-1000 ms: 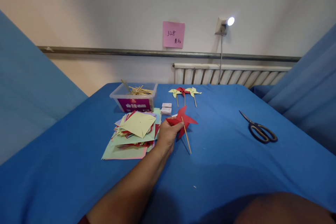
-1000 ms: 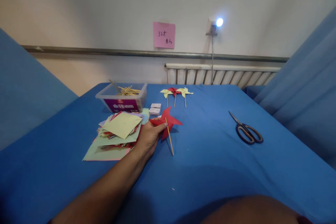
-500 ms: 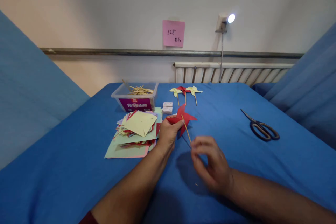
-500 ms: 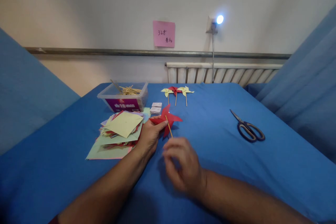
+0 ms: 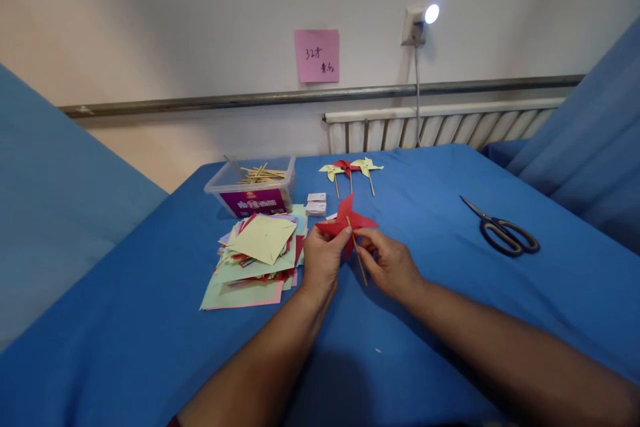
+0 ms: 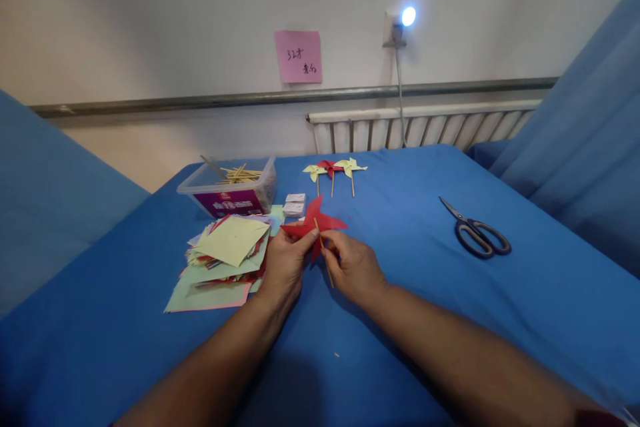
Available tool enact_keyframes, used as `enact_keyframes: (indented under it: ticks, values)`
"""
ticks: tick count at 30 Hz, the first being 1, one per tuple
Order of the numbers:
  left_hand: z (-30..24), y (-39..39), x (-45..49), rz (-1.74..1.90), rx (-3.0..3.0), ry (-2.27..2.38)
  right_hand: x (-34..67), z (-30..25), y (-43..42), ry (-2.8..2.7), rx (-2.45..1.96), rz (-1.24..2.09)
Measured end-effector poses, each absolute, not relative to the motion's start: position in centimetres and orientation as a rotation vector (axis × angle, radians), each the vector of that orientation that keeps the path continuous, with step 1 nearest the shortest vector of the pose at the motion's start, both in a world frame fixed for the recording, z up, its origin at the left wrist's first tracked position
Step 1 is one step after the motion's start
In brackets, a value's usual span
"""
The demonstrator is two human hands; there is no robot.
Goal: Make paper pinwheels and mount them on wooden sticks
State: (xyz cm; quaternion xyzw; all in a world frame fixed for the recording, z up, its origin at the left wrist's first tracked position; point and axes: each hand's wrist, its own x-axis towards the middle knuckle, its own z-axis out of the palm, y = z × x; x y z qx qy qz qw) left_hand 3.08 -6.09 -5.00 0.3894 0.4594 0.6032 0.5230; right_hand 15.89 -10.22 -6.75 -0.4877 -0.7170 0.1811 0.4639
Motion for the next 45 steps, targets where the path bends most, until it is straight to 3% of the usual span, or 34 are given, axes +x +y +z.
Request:
enact_keyframes:
  ticks: [22,30,45]
  values:
    - [-2.7,-8.7,3.8,1.472,1.217,1.146,15.8,-6.2,-10.5,-1.588,-1.235,0.47]
    - [-3.5,-9.1,3.4,1.441,1.549,1.223,15.4,-7.0,-10.0,-1.371,-1.19,0.757]
    - [-2.2,-9.5,2.8,1.363,1.974,1.124,15.6,-6.8,-9.7,-1.175,-1.016,1.0]
